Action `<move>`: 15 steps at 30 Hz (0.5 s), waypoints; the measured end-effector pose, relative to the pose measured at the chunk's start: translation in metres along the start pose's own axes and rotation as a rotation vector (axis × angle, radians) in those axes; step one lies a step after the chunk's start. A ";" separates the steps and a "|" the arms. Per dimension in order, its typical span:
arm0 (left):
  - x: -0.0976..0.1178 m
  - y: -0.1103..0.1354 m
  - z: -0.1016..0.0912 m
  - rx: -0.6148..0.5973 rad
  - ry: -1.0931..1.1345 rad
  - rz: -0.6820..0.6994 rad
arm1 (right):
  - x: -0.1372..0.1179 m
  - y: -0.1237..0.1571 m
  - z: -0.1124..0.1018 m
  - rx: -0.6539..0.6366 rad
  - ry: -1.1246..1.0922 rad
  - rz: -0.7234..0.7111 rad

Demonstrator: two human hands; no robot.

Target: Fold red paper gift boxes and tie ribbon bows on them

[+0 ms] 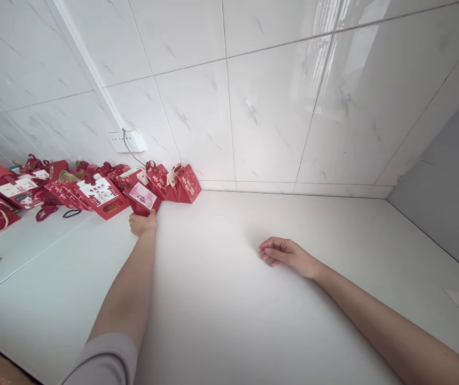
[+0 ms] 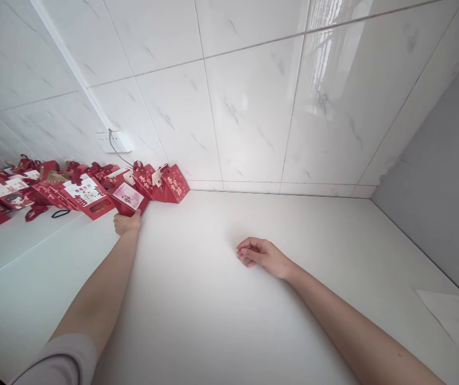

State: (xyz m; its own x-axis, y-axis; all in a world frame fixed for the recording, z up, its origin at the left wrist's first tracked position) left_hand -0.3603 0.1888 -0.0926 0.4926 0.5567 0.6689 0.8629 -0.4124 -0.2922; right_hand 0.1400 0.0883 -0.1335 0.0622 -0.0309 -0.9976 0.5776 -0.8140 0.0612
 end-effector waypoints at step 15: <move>0.027 0.084 -0.010 -0.349 0.289 0.195 | 0.004 -0.001 -0.002 0.011 -0.001 -0.037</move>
State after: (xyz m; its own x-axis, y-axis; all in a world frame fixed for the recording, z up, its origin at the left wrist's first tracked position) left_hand -0.2755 0.1613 -0.0924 0.5470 0.2427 0.8012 0.6438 -0.7337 -0.2173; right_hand 0.1410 0.0899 -0.1377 0.0398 -0.0013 -0.9992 0.5706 -0.8209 0.0238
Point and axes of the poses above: each hand's wrist, its own y-axis away from the middle knuckle, its own z-axis out of the palm, x = y × z, the point moved 5 cm from there along -y, towards the middle knuckle, and after that the axes turned 1 degree about z, right-handed, at the moved point
